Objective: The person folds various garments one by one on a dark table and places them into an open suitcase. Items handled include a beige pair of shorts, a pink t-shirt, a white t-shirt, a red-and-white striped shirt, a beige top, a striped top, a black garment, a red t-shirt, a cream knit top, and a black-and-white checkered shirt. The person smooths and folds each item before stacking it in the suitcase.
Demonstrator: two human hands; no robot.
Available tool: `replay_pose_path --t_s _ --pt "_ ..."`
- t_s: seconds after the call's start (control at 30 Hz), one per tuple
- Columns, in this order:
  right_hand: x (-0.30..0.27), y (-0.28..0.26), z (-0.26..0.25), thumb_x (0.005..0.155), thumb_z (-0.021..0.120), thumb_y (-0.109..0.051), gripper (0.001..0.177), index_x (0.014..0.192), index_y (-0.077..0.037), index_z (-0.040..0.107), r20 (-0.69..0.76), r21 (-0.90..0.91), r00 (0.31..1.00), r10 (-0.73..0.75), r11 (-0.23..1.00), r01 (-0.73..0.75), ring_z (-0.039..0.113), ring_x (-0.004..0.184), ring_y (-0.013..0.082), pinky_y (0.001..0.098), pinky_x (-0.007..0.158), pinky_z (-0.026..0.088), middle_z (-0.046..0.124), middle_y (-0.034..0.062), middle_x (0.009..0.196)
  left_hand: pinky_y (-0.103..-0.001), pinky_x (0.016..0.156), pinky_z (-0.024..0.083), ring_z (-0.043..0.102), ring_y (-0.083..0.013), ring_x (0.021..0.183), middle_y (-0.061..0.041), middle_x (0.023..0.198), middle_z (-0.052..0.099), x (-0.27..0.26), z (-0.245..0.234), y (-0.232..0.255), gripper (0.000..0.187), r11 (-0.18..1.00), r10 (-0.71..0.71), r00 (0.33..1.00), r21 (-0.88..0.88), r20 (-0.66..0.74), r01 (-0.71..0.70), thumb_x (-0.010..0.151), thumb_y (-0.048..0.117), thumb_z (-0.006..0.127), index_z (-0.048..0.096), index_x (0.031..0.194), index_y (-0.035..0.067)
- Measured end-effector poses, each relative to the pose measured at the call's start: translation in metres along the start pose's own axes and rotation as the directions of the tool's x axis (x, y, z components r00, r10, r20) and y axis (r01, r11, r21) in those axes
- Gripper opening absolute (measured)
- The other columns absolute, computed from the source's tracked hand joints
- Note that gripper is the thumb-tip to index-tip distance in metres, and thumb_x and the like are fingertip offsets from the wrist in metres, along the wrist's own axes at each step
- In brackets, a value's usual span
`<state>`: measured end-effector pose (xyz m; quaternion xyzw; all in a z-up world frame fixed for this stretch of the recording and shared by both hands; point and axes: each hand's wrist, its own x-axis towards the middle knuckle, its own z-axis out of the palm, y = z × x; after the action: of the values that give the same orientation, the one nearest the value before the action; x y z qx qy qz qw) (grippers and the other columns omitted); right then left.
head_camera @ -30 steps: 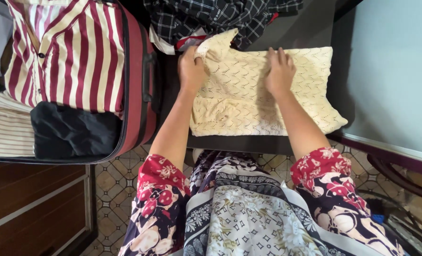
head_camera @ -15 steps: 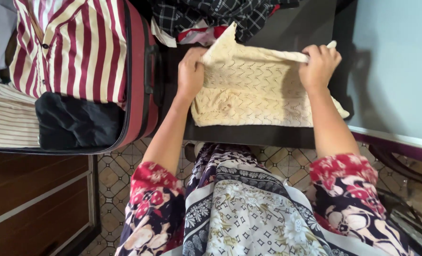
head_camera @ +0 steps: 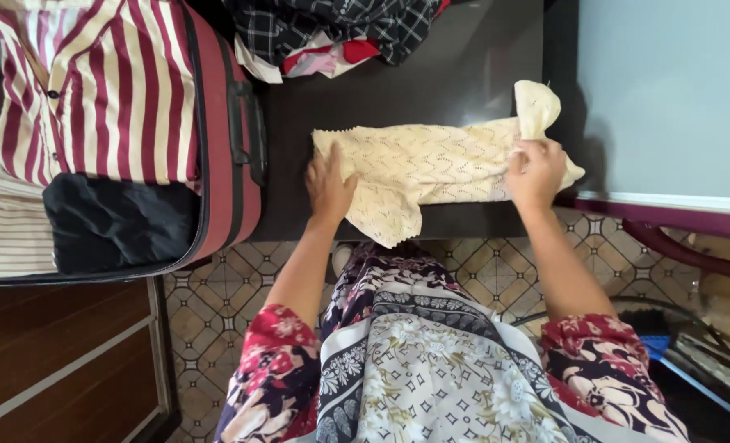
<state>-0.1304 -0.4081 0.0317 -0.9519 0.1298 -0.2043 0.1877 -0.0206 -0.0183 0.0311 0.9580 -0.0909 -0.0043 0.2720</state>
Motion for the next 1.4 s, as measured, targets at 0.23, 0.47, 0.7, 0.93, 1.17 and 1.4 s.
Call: replay_pose_path --t_s 0.23,0.47,0.7,0.93,1.17,1.4 --pt "0.019 -0.049 0.013 0.092 0.076 -0.011 0.04 0.131 -0.002 0.069 -0.056 -0.277 0.997 -0.045 0.96 0.027 0.051 0.128 0.0371 0.0553 0.109 0.037 0.06 0.0162 0.131 -0.049 0.096 0.049 0.058 -0.0381 0.115 -0.014 0.126 0.059 -0.012 0.028 -0.041 0.027 0.991 -0.133 0.991 0.018 -0.023 0.134 0.093 0.022 0.072 0.069 0.119 0.017" --pt "0.009 -0.126 0.047 0.087 0.074 -0.007 0.026 0.112 -0.012 0.076 0.162 0.154 0.94 -0.3 0.949 0.276 0.052 0.127 0.0349 0.0524 0.109 0.036 0.064 0.0087 0.124 -0.046 0.091 0.048 0.057 -0.0415 0.107 -0.02 0.118 0.057 -0.006 0.027 -0.055 0.046 0.9 -0.344 0.922 -0.343 -0.179 0.27 0.085 0.013 0.07 0.057 0.128 0.0" --pt "0.01 -0.147 0.054 0.082 0.071 -0.002 0.024 0.102 -0.014 0.075 0.131 0.21 0.935 -0.331 0.93 0.3 0.055 0.124 0.0325 0.0496 0.107 0.041 0.065 0.008 0.122 -0.042 0.1 0.053 0.067 -0.0357 0.118 -0.016 0.128 0.07 0.014 -0.011 -0.035 0.033 0.839 -0.261 0.929 -0.537 -0.262 0.084 0.098 0.004 0.06 0.063 0.13 0.005" --pt "0.024 -0.129 0.05 0.088 0.072 -0.003 0.024 0.111 -0.011 0.075 0.04 0.172 0.978 -0.205 0.966 0.195 0.055 0.12 0.0344 0.0501 0.104 0.042 0.064 0.0114 0.123 -0.043 0.108 0.047 0.058 -0.0398 0.126 -0.025 0.136 0.058 0.064 -0.006 -0.058 0.061 0.691 -0.63 0.762 -0.555 -0.148 0.464 0.092 0.03 0.072 0.052 0.144 0.004" --pt "0.01 -0.168 0.063 0.087 0.074 -0.011 0.03 0.116 -0.005 0.072 0.1 0.137 0.979 -0.176 0.977 0.162 0.055 0.125 0.0375 0.0541 0.109 0.041 0.062 0.0191 0.127 -0.045 0.099 0.048 0.061 -0.0406 0.119 -0.024 0.126 0.065 0.022 0.023 -0.043 0.064 0.733 -0.591 0.786 -0.285 0.182 0.618 0.077 0.034 0.08 0.061 0.127 -0.001" --pt "-0.005 -0.232 0.098 0.094 0.065 -0.002 0.037 0.13 -0.003 0.066 0.496 0.478 0.82 -0.287 0.878 0.018 0.052 0.131 0.04 0.0501 0.109 0.044 0.056 0.0258 0.14 -0.04 0.084 0.056 0.077 -0.035 0.095 -0.021 0.101 0.077 0.008 0.0 -0.038 0.03 0.595 -0.625 0.778 -0.687 -0.069 0.417 0.083 0.013 0.06 0.068 0.106 -0.004"
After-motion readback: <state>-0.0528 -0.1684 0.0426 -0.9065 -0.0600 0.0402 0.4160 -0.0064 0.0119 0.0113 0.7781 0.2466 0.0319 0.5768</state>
